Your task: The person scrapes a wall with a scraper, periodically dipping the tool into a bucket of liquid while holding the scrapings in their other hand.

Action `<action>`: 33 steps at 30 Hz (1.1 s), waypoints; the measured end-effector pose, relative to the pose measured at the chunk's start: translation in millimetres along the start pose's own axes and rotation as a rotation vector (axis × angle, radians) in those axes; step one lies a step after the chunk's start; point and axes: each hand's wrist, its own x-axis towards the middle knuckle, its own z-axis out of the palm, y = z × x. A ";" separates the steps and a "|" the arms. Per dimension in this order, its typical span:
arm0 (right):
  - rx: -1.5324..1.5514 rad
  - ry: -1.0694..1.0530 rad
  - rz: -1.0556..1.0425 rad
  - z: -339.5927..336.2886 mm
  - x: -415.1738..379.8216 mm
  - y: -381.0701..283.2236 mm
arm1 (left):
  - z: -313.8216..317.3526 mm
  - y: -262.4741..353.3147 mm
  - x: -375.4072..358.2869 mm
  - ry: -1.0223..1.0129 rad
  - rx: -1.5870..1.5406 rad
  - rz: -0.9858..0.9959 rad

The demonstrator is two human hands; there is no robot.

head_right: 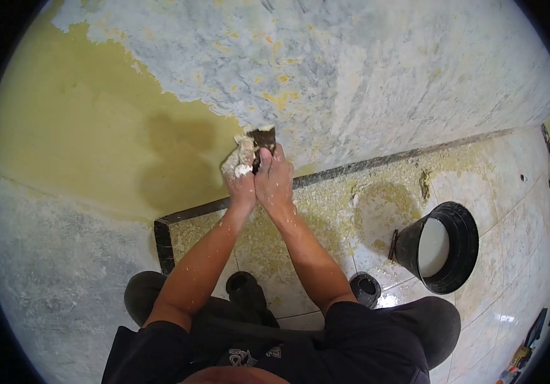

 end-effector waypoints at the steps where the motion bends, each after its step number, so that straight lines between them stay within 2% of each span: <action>1: -0.018 0.029 -0.050 1.1 -3.6 11.6 | 1.8 -4.1 -1.5 -0.020 -0.105 -0.076; 2: -0.035 0.058 -0.097 1.5 -8.7 26.0 | 5.2 -6.1 -7.2 -0.010 -0.105 -0.074; 3: -0.077 0.045 -0.037 1.5 -12.7 43.4 | 9.6 -7.3 -13.0 -0.032 -0.091 -0.187; 4: -0.071 0.045 -0.043 0.0 -11.5 42.4 | 11.0 -4.7 -13.5 -0.058 -0.076 -0.300; 6: -0.051 0.011 -0.023 -3.7 -12.7 43.0 | 11.3 -4.4 -12.6 -0.093 -0.070 -0.354; 9: -0.074 0.000 -0.009 -5.3 -1.1 5.2 | 4.7 -5.0 -1.2 -0.014 -0.020 -0.055; 10: -0.072 -0.026 0.011 -5.6 2.5 -9.9 | 1.5 -5.0 2.0 -0.019 -0.016 -0.061; 12: -0.038 -0.025 0.055 -4.4 -0.4 -14.7 | -3.8 -3.4 4.2 -0.017 0.243 0.190; 13: -0.068 0.023 -0.003 -1.6 -2.7 -5.9 | -2.4 -3.3 2.2 -0.050 -0.021 -0.012; 14: -0.096 0.065 -0.064 1.4 -4.6 3.1 | 0.8 -4.0 0.1 -0.039 -0.025 -0.007; 15: -0.097 0.060 -0.071 -0.4 -8.1 14.4 | 5.2 -5.4 -4.4 -0.050 -0.071 -0.145; 17: -0.163 0.005 0.046 -9.7 -14.1 28.3 | 17.1 -8.0 -15.3 -0.059 -0.208 -0.400; 18: -0.163 0.005 0.043 -9.3 -14.2 34.0 | 24.5 -10.1 -15.9 -0.058 -0.209 -0.398; 20: -0.238 -0.008 0.104 -12.6 -16.6 31.6 | 36.3 -15.0 -17.1 0.073 -0.593 -0.746; 21: -0.236 -0.003 0.111 -12.4 -18.2 29.8 | 35.9 -24.0 -17.0 0.029 -0.661 -0.785; 24: -0.275 -0.010 0.097 -6.7 -14.6 26.7 | 25.6 -7.8 -12.4 0.080 -0.559 -0.709; 25: -0.203 0.009 0.072 -3.3 -14.5 28.2 | 24.0 -11.1 -11.6 0.083 -0.558 -0.705; 26: -0.130 0.026 0.046 -0.3 -13.8 29.3 | 22.3 -15.1 -10.3 0.055 -0.402 -0.536; 28: -0.083 0.005 0.062 1.6 -15.5 26.9 | 14.8 -18.5 -12.6 0.030 -0.233 -0.381; 31: -0.029 -0.005 0.057 8.0 -17.2 26.3 | -2.2 7.5 -1.2 -0.005 -0.140 -0.466; 33: -0.022 -0.002 0.033 8.7 -18.6 29.5 | -2.8 2.0 1.7 -0.063 0.054 -0.370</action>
